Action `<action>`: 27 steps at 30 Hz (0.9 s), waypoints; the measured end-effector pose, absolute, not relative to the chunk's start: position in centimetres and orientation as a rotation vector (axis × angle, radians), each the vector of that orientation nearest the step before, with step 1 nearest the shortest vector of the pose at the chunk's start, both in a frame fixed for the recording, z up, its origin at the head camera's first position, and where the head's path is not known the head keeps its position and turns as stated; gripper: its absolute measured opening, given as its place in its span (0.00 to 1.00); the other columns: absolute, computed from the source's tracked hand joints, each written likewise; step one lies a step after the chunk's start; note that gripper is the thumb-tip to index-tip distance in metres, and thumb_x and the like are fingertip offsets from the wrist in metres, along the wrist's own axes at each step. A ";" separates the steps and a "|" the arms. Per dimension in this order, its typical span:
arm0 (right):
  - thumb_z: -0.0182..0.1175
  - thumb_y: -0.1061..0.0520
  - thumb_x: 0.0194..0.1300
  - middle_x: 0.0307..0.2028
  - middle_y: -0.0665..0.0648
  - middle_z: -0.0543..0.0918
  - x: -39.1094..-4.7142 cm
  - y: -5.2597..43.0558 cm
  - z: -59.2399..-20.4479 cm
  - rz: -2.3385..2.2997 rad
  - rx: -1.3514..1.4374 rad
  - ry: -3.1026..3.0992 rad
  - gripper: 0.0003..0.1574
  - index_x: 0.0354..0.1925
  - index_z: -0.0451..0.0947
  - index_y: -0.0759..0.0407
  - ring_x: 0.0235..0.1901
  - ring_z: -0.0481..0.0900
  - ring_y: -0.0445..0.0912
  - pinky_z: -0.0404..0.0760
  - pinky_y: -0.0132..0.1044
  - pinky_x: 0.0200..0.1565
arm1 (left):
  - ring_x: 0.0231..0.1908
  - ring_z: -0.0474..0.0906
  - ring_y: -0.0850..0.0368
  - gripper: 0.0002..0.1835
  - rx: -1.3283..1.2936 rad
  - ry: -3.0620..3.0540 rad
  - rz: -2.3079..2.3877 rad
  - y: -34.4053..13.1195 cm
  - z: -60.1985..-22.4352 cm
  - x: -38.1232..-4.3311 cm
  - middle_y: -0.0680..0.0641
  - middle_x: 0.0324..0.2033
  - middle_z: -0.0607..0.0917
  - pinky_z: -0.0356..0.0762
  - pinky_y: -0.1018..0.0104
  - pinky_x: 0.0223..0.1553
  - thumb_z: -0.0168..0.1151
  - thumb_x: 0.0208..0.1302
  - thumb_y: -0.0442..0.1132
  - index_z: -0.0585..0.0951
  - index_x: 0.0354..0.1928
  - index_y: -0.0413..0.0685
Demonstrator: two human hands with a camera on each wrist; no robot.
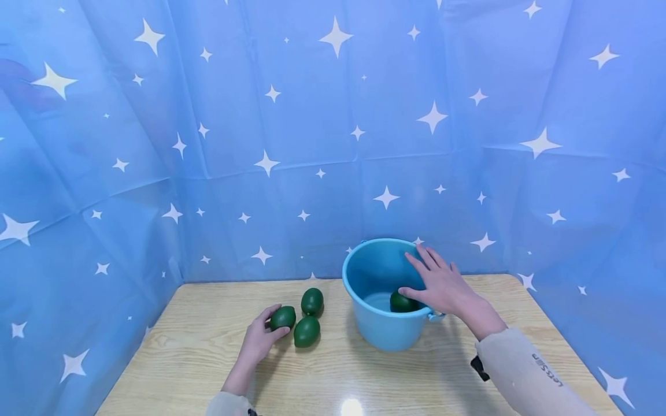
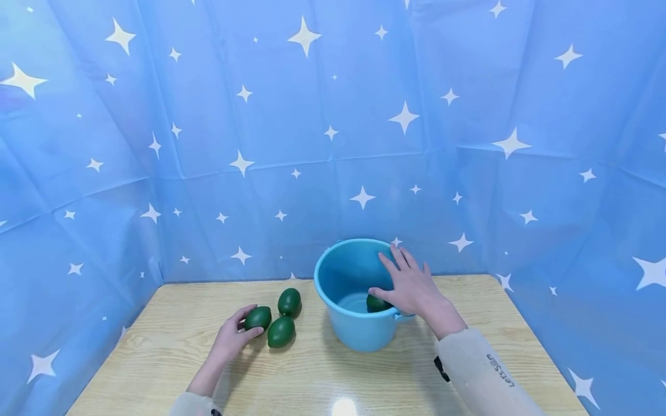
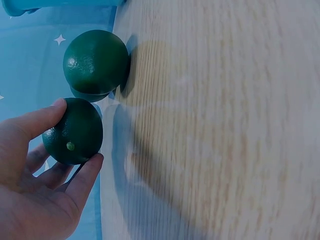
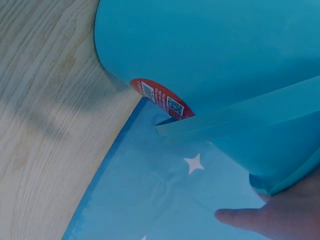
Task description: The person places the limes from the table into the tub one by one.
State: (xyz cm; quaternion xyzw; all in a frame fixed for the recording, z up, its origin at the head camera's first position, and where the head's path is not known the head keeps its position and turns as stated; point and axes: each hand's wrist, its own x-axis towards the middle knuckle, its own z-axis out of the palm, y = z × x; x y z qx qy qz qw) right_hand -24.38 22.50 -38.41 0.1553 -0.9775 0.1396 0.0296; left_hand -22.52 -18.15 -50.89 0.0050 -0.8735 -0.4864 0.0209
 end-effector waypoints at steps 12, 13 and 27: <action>0.59 0.29 0.64 0.78 0.69 0.49 -24.3 22.4 -38.4 0.440 0.477 -3.014 0.57 0.77 0.53 0.57 0.75 0.46 0.70 0.50 0.79 0.66 | 0.62 0.73 0.30 0.32 0.019 -2.696 -1.532 -18.1 -50.0 -22.4 0.32 0.65 0.74 0.79 0.42 0.56 0.67 0.64 0.35 0.70 0.69 0.42; 0.59 0.29 0.64 0.78 0.69 0.48 -24.3 22.4 -38.3 0.440 0.477 -3.014 0.57 0.77 0.53 0.57 0.75 0.45 0.70 0.50 0.79 0.66 | 0.62 0.73 0.30 0.32 0.020 -2.697 -1.533 -18.1 -49.9 -22.4 0.32 0.65 0.74 0.79 0.42 0.56 0.67 0.64 0.35 0.70 0.69 0.42; 0.59 0.31 0.65 0.78 0.69 0.48 -24.1 22.5 -38.3 0.423 0.479 -3.012 0.56 0.77 0.53 0.57 0.75 0.46 0.70 0.52 0.79 0.66 | 0.62 0.73 0.30 0.32 0.003 -2.701 -1.522 -18.0 -49.3 -22.5 0.33 0.66 0.73 0.81 0.45 0.53 0.66 0.65 0.36 0.70 0.70 0.44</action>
